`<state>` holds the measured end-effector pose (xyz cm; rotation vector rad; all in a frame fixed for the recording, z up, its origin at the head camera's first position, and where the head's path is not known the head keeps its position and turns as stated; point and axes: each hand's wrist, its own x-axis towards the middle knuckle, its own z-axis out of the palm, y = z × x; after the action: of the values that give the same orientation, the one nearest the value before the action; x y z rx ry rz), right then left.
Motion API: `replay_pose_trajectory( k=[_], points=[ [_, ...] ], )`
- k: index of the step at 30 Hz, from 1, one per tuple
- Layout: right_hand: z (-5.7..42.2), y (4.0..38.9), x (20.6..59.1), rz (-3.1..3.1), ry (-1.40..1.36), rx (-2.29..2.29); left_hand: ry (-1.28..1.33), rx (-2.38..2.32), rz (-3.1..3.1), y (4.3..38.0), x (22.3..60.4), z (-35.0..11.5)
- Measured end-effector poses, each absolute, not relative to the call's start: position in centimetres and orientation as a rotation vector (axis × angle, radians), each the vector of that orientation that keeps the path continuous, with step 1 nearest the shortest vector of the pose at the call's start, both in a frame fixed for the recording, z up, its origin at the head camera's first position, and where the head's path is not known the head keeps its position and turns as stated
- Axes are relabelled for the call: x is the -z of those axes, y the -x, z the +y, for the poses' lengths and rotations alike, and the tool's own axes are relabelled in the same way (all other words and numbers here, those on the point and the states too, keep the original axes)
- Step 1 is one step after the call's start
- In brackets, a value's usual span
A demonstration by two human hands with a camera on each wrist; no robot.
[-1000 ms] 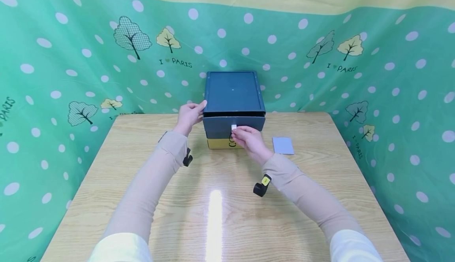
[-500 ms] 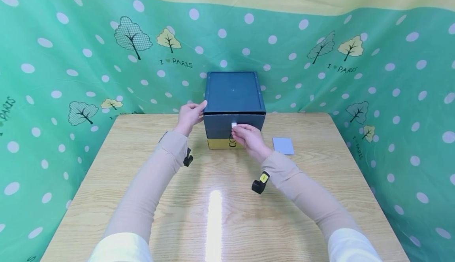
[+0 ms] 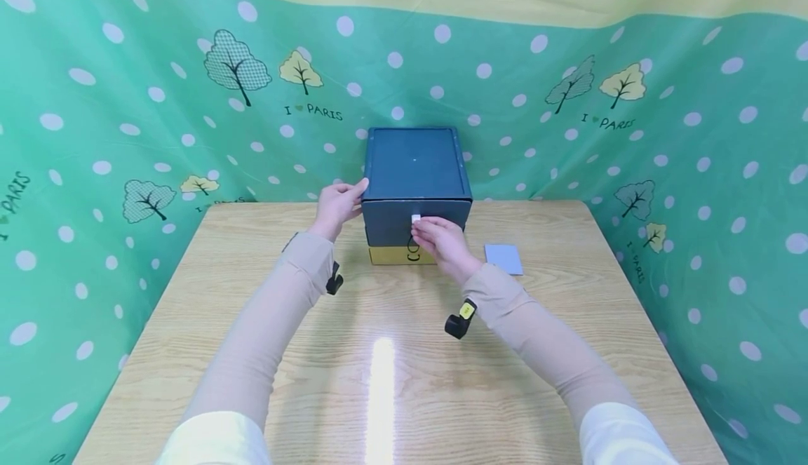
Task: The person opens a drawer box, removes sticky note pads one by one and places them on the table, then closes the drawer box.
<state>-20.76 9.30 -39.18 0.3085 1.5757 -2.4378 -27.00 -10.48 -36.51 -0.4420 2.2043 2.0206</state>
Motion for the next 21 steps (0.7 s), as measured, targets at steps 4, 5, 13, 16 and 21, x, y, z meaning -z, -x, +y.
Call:
replay_pose_trajectory(
  k=[4, 5, 13, 16, 21],
  points=[
    [9.26, 20.84, 38.95, 1.568, -0.314, 2.442, 0.436, -2.021, 2.205, 27.00, 36.46, -10.46],
    [9.26, 20.87, 38.93, 1.566, -0.314, 2.442, 0.436, -2.023, 2.203, 27.00, 36.45, -10.46],
    [9.24, 21.20, 39.01, 1.563, -0.336, 2.445, 0.428, -2.040, 2.193, 26.97, 36.44, -10.46],
    [9.23, 21.33, 39.14, 1.564, -0.324, 2.445, 0.431, -2.041, 2.190, 26.99, 36.50, -10.47],
    [9.22, 21.43, 39.33, 1.561, -0.331, 2.445, 0.432, -2.048, 2.187, 27.03, 36.61, -10.49]
  ],
)
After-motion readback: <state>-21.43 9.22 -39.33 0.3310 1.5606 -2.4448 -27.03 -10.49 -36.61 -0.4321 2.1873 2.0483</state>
